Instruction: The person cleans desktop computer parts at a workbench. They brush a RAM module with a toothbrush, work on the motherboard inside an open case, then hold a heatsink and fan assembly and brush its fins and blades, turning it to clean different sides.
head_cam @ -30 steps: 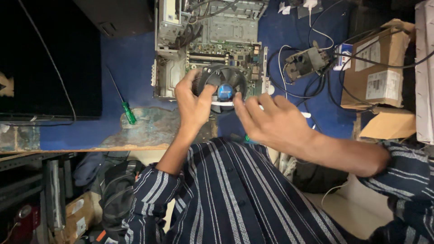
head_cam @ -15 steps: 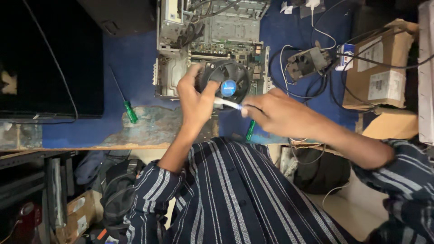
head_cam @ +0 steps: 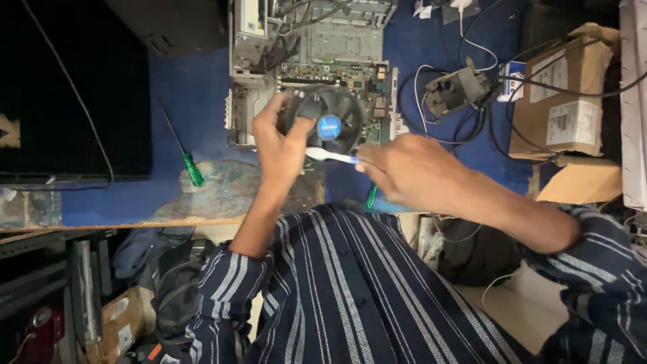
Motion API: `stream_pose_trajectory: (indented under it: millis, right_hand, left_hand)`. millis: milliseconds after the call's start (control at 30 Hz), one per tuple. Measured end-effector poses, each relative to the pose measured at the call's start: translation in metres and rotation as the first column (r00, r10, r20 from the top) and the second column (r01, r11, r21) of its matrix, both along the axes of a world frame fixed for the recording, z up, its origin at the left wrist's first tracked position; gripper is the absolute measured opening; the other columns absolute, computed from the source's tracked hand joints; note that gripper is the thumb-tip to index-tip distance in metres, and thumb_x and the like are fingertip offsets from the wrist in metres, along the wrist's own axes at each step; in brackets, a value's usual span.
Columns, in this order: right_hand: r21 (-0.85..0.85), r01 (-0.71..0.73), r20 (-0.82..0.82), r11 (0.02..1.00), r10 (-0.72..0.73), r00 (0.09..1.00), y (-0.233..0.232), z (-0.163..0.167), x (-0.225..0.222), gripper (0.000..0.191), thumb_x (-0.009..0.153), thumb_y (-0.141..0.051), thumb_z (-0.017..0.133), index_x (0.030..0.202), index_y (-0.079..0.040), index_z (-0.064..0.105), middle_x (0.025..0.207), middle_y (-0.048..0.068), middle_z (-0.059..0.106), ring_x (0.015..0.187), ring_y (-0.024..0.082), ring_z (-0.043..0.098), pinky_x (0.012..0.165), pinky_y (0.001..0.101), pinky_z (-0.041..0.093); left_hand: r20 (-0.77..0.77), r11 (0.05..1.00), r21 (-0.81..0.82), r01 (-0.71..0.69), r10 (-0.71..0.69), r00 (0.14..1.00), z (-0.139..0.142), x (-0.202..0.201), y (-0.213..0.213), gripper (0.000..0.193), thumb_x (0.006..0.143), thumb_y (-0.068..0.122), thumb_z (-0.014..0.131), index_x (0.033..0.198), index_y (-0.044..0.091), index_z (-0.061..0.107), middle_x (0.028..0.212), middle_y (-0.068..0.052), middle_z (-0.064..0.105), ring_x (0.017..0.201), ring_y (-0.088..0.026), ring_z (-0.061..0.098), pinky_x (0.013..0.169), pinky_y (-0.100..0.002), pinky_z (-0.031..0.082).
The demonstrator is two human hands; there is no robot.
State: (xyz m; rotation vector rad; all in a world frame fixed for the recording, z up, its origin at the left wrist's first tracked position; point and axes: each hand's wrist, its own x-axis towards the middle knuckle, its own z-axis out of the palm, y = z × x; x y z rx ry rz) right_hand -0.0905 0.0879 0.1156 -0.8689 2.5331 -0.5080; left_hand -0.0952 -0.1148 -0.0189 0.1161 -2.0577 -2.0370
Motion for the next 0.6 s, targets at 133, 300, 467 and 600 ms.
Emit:
stream_pose_trajectory:
  millis: [133, 300, 467, 600]
  right_hand:
    - [0.072, 0.008, -0.085, 0.997, -0.002, 0.996, 0.003, 0.002, 0.003, 0.016, 0.093, -0.021, 0.060, 0.095, -0.008, 0.070, 0.073, 0.017, 0.070, 0.068, 0.040, 0.068, 0.059, 0.0528, 0.051]
    - [0.244, 0.020, -0.517, 0.970, 0.113, 0.849, 0.000, 0.002, 0.017, 0.021, 0.090, -0.021, 0.064, 0.102, -0.006, 0.071, 0.072, 0.007, 0.065, 0.060, 0.027, 0.069, 0.047, 0.0407, 0.050]
    - [0.324, -0.029, -0.743, 0.945, 0.274, 0.611, -0.003, -0.020, 0.031, 0.044, 0.074, -0.017, 0.068, 0.115, 0.000, 0.071, 0.073, 0.002, 0.061, 0.059, 0.014, 0.065, 0.048, 0.0277, 0.049]
    - [0.246, -0.012, -0.420, 0.969, 0.118, 0.900, -0.003, -0.036, 0.025, 0.033, 0.087, -0.017, 0.063, 0.115, -0.001, 0.070, 0.075, 0.010, 0.068, 0.054, 0.027, 0.066, 0.045, 0.0390, 0.050]
  left_hand:
    - [0.022, 1.000, -0.004, -0.004, 0.004, 1.000, 0.000, 0.001, -0.002, 0.031, 0.081, 0.011, 0.069, 0.108, -0.005, 0.068, 0.087, -0.005, 0.070, 0.076, -0.009, 0.062, 0.067, -0.027, 0.050]
    - [0.069, 1.000, -0.025, 0.011, -0.009, 0.998, 0.001, -0.002, 0.003, 0.027, 0.082, 0.010, 0.068, 0.105, -0.004, 0.070, 0.082, -0.005, 0.070, 0.073, -0.010, 0.060, 0.064, -0.028, 0.049]
    - [0.085, 0.999, -0.036, -0.014, 0.017, 0.996, -0.003, -0.003, 0.001, 0.026, 0.081, 0.009, 0.069, 0.103, -0.004, 0.069, 0.081, -0.006, 0.070, 0.073, -0.010, 0.062, 0.066, -0.028, 0.050]
    - [0.039, 0.986, -0.154, -0.060, 0.067, 0.997, -0.007, 0.000, -0.001, 0.028, 0.078, 0.008, 0.068, 0.103, -0.004, 0.069, 0.078, -0.007, 0.070, 0.070, -0.011, 0.063, 0.064, -0.029, 0.051]
